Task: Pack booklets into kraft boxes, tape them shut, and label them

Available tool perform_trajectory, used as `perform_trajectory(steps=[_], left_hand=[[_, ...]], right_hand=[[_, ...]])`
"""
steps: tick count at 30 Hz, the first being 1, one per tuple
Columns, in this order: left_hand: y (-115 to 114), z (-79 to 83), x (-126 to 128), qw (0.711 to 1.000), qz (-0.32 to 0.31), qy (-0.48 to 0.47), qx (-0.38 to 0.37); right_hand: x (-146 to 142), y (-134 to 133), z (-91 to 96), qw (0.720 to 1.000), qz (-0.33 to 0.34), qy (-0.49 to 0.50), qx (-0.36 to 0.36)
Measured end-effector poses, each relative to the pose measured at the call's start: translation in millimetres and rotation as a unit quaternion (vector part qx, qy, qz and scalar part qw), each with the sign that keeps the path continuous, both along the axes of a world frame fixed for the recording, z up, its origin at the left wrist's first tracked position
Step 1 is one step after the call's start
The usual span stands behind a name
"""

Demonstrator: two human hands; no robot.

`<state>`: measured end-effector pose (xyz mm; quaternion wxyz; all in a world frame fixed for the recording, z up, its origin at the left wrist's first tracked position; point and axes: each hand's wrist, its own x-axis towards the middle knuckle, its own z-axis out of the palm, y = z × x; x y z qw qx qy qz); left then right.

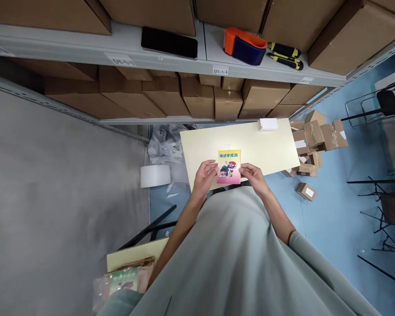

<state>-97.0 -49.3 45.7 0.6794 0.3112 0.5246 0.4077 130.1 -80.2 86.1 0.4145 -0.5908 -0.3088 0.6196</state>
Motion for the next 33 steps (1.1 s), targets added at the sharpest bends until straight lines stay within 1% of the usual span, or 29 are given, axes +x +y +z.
perform_trajectory(steps=[2, 4, 7, 9, 13, 15, 18, 21, 24, 30, 33], left_hand=[[2.1, -4.9, 0.3, 0.999, -0.02, 0.023, 0.019], [2.0, -5.6, 3.0, 0.998, -0.046, 0.023, 0.027], [-0.9, 1.1, 11.3, 0.998, -0.064, -0.002, 0.028], [-3.7, 8.7, 19.5, 0.997, -0.063, -0.03, 0.027], [-9.2, 24.0, 40.0, 0.995, -0.022, -0.095, 0.011], [-11.0, 29.9, 50.5, 0.991, 0.008, -0.136, -0.012], [-11.4, 36.8, 65.1, 0.977, 0.047, -0.202, -0.058], [-8.7, 40.8, 79.7, 0.964, 0.069, -0.24, -0.092], [-4.1, 42.2, 95.5, 0.965, 0.08, -0.23, -0.095], [4.6, 47.4, 124.8, 0.976, 0.131, -0.156, -0.072], [8.1, 50.9, 133.4, 0.978, 0.147, -0.134, -0.064]], right_hand=[[-5.7, 1.9, -1.7, 0.999, -0.011, -0.046, 0.016], [-10.6, 5.1, -2.3, 0.997, -0.007, -0.073, 0.025], [-15.3, 11.7, 0.7, 0.994, 0.018, -0.097, 0.043], [-15.6, 16.6, 4.7, 0.992, 0.051, -0.098, 0.064], [-8.4, 26.1, 12.4, 0.983, 0.122, -0.093, 0.104], [-1.2, 30.3, 14.7, 0.98, 0.133, -0.099, 0.111], [12.0, 35.7, 16.9, 0.978, 0.144, -0.102, 0.111], [25.7, 39.9, 18.5, 0.976, 0.157, -0.108, 0.101], [39.3, 43.6, 18.4, 0.979, 0.162, -0.092, 0.083], [74.3, 56.9, 10.1, 0.985, 0.158, 0.029, 0.06], [95.0, 66.1, 4.0, 0.981, 0.174, 0.06, 0.055]])
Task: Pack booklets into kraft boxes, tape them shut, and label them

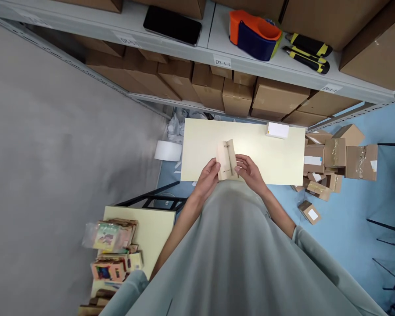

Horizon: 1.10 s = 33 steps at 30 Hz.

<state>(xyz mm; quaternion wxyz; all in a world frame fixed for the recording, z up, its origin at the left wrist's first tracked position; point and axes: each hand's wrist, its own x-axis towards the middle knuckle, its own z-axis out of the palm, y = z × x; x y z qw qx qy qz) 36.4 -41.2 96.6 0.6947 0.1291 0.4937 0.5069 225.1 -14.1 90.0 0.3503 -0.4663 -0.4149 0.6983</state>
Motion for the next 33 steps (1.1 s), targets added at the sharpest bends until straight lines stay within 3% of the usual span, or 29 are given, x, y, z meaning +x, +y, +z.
perform_trajectory(steps=[6, 16, 26, 33], left_hand=[[4.0, -0.6, 5.9, 0.999, 0.035, 0.028, -0.007], [8.3, -1.1, -2.2, 0.997, 0.062, 0.047, -0.014], [6.6, -8.9, -27.9, 1.0, -0.002, 0.022, -0.01], [6.8, -5.5, -37.5, 0.999, 0.0, 0.035, -0.011]], right_hand=[[26.2, 12.9, -5.3, 1.0, 0.022, -0.01, 0.002], [28.4, 12.6, 0.1, 1.0, 0.006, -0.013, -0.005], [20.0, 10.8, 14.5, 0.998, 0.003, 0.002, -0.068], [10.8, 5.3, 13.5, 0.997, -0.009, -0.01, -0.081]])
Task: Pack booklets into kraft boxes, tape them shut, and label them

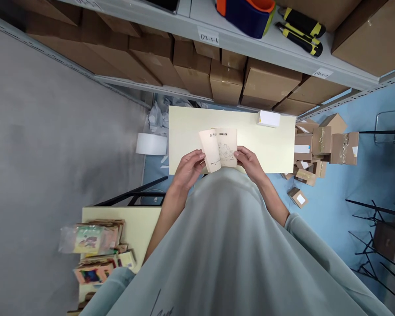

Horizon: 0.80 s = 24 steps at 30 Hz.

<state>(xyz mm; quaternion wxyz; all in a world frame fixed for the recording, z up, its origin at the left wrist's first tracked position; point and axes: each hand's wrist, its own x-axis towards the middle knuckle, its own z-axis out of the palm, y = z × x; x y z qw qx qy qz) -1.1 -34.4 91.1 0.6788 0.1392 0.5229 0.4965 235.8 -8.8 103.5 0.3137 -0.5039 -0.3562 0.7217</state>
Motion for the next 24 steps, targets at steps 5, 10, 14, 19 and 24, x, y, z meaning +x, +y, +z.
perform_trajectory(steps=[5, 10, 14, 19, 24], left_hand=[[-3.5, 3.5, -6.9, 1.0, -0.002, -0.006, 0.008], [-9.3, 4.4, -11.9, 1.0, -0.001, -0.012, 0.008], [-13.8, 3.2, -13.9, 1.0, -0.004, -0.007, 0.008], [-18.2, 1.5, -13.9, 1.0, 0.004, -0.02, 0.003], [-22.3, 0.2, -14.2, 1.0, 0.004, -0.025, -0.004]], right_hand=[[-4.6, -6.5, 4.5, 1.0, -0.017, 0.016, -0.007], [-8.5, -11.6, 7.3, 0.999, -0.027, 0.021, -0.005], [-9.9, -15.9, 6.5, 1.0, -0.02, -0.01, -0.003], [-10.5, -20.7, 7.5, 1.0, -0.017, -0.01, 0.005], [-10.4, -25.8, 7.7, 1.0, -0.021, -0.012, -0.002]])
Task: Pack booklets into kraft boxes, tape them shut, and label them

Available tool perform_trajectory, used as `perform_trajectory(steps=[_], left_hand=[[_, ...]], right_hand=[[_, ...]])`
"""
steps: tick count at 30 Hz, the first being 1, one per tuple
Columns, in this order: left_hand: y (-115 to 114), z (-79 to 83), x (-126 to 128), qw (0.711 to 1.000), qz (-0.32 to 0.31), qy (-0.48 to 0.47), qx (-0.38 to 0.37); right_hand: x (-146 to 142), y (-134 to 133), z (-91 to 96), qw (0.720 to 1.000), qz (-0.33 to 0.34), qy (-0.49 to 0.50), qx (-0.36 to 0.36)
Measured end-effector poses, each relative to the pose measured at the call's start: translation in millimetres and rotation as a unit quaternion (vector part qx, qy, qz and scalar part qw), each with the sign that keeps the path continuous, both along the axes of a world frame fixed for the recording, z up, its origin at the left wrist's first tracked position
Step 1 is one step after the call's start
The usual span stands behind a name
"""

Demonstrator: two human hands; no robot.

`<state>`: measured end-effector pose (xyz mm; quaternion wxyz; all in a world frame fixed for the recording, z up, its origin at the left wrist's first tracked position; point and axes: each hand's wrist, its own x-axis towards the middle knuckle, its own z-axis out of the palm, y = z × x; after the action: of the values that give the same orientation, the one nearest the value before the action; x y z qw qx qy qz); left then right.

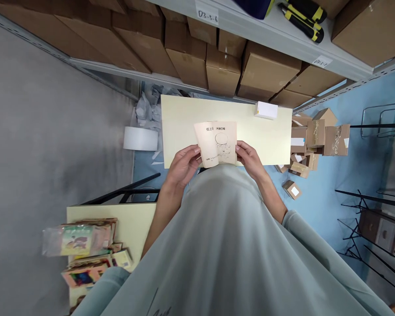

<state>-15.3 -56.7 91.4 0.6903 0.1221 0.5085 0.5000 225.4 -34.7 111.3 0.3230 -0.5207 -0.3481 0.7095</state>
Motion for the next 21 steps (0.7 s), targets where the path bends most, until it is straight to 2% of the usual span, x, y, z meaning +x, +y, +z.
perform_trajectory(steps=[12, 21], left_hand=[[-9.0, 1.4, -2.4, 1.0, -0.015, 0.007, 0.013], [-12.1, -4.2, -3.6, 1.0, -0.029, 0.003, 0.004]], right_hand=[[-6.1, -10.7, 1.1, 1.0, -0.001, -0.001, 0.0], [-7.5, -19.0, 0.8, 1.0, -0.01, -0.009, -0.005]])
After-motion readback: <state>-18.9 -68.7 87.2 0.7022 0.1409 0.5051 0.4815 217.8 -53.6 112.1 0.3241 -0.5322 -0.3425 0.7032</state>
